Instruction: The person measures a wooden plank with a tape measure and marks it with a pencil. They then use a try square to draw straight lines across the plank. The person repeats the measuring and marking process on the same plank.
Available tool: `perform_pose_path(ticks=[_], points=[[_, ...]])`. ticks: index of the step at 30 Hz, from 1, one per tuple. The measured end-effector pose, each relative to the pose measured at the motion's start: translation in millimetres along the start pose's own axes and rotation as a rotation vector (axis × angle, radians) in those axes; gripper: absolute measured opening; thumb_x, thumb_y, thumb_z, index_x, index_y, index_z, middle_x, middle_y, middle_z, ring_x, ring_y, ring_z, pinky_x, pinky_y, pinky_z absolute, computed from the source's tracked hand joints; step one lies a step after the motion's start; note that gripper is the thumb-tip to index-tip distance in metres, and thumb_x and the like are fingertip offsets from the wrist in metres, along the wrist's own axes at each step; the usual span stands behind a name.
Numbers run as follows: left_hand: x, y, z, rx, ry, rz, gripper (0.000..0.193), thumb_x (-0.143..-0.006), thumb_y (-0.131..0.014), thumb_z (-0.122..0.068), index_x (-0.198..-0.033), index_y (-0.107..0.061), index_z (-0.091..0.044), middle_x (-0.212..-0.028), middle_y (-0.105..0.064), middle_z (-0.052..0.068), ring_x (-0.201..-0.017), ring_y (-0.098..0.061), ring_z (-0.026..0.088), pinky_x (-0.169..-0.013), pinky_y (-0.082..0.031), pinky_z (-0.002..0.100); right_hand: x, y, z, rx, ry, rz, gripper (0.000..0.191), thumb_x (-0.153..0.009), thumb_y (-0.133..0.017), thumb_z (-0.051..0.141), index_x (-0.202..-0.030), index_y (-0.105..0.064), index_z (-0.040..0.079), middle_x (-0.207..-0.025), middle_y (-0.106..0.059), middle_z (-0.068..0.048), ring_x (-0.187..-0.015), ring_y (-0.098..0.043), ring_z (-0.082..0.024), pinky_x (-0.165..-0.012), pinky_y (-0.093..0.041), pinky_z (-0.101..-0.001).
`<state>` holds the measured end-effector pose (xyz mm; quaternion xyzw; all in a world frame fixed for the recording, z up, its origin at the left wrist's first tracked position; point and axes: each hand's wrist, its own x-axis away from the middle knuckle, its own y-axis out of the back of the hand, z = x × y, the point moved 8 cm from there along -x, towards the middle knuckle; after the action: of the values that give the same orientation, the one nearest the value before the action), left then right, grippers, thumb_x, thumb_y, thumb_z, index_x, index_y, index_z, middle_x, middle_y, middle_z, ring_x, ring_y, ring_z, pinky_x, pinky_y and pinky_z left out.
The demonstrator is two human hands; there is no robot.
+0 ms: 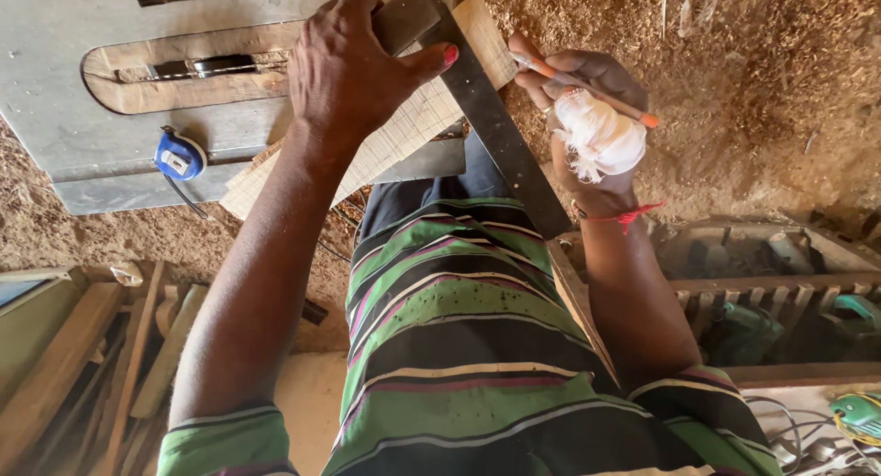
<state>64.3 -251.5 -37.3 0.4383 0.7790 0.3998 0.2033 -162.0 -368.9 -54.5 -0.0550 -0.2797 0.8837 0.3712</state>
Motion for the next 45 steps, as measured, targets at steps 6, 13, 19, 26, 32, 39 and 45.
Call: perform_pose_path(ticks=[6, 13, 19, 26, 32, 39, 45], points=[[-3, -6, 3, -0.002, 0.021, 0.05, 0.075, -0.081, -0.098, -0.062, -0.109, -0.062, -0.003, -0.078, -0.071, 0.012, -0.067, -0.072, 0.026, -0.062, -0.057, 0.043, -6, 4, -4, -0.117, -0.002, 0.059, 0.029, -0.109, -0.068, 0.019, -0.123, -0.064, -0.006, -0.12, -0.07, -0.018, -0.13, -0.067, -0.038, -0.111, -0.06, -0.0418], [-18, -22, 11, -0.075, 0.213, 0.227, 0.079, -0.075, -0.091, -0.065, -0.113, -0.062, -0.002, -0.087, -0.073, 0.016, -0.07, -0.074, 0.028, -0.062, -0.06, 0.042, -34, -16, 19, 0.648, 0.227, 0.248, 0.025, -0.107, -0.073, 0.013, -0.125, -0.067, -0.003, -0.113, -0.072, -0.015, -0.106, -0.072, -0.026, -0.088, -0.062, -0.0329], [-22, -16, 4, -0.155, 0.316, 0.26, 0.081, -0.068, -0.09, -0.07, -0.11, -0.065, -0.005, -0.092, -0.073, 0.018, -0.08, -0.073, 0.034, -0.07, -0.059, 0.048, -58, -38, 18, 0.826, 0.172, 0.332, 0.025, -0.105, -0.077, 0.008, -0.128, -0.071, 0.001, -0.106, -0.074, -0.011, -0.091, -0.074, -0.017, -0.075, -0.062, -0.0252], [-24, -13, 0, -0.13, 0.375, 0.269, 0.079, -0.067, -0.089, -0.07, -0.11, -0.066, -0.008, -0.091, -0.073, 0.016, -0.079, -0.074, 0.031, -0.07, -0.058, 0.047, -65, -52, 28, 1.155, 0.411, 0.451, 0.033, -0.098, -0.087, 0.011, -0.126, -0.072, 0.006, -0.105, -0.076, -0.008, -0.091, -0.074, -0.017, -0.08, -0.061, -0.0284], [-26, -13, 1, -0.131, 0.439, 0.311, 0.075, -0.067, -0.086, -0.07, -0.108, -0.065, -0.011, -0.091, -0.073, 0.011, -0.07, -0.071, 0.022, -0.059, -0.058, 0.039, -53, -48, 43, 1.119, 0.31, 0.515, 0.029, -0.098, -0.086, 0.013, -0.122, -0.072, 0.006, -0.101, -0.075, -0.007, -0.087, -0.073, -0.017, -0.076, -0.059, -0.0291], [-24, -19, 7, -0.264, 0.464, 0.409, 0.091, -0.069, -0.077, -0.083, -0.12, -0.06, -0.011, -0.09, -0.07, 0.015, -0.071, -0.071, 0.026, -0.055, -0.06, 0.042, -66, -34, 36, 1.087, 0.097, 0.615, 0.024, -0.098, -0.084, 0.015, -0.117, -0.072, 0.006, -0.096, -0.074, -0.007, -0.083, -0.072, -0.016, -0.073, -0.058, -0.0299], [-25, -5, 8, -0.13, 0.556, 0.434, 0.091, -0.063, -0.072, -0.085, -0.127, -0.065, -0.021, -0.111, -0.07, 0.011, -0.1, -0.069, 0.027, -0.073, -0.056, 0.049, -129, -35, -2, 1.193, 0.145, 0.475, 0.021, -0.098, -0.083, 0.016, -0.112, -0.072, 0.006, -0.091, -0.073, -0.006, -0.079, -0.071, -0.016, -0.069, -0.057, -0.0307]])
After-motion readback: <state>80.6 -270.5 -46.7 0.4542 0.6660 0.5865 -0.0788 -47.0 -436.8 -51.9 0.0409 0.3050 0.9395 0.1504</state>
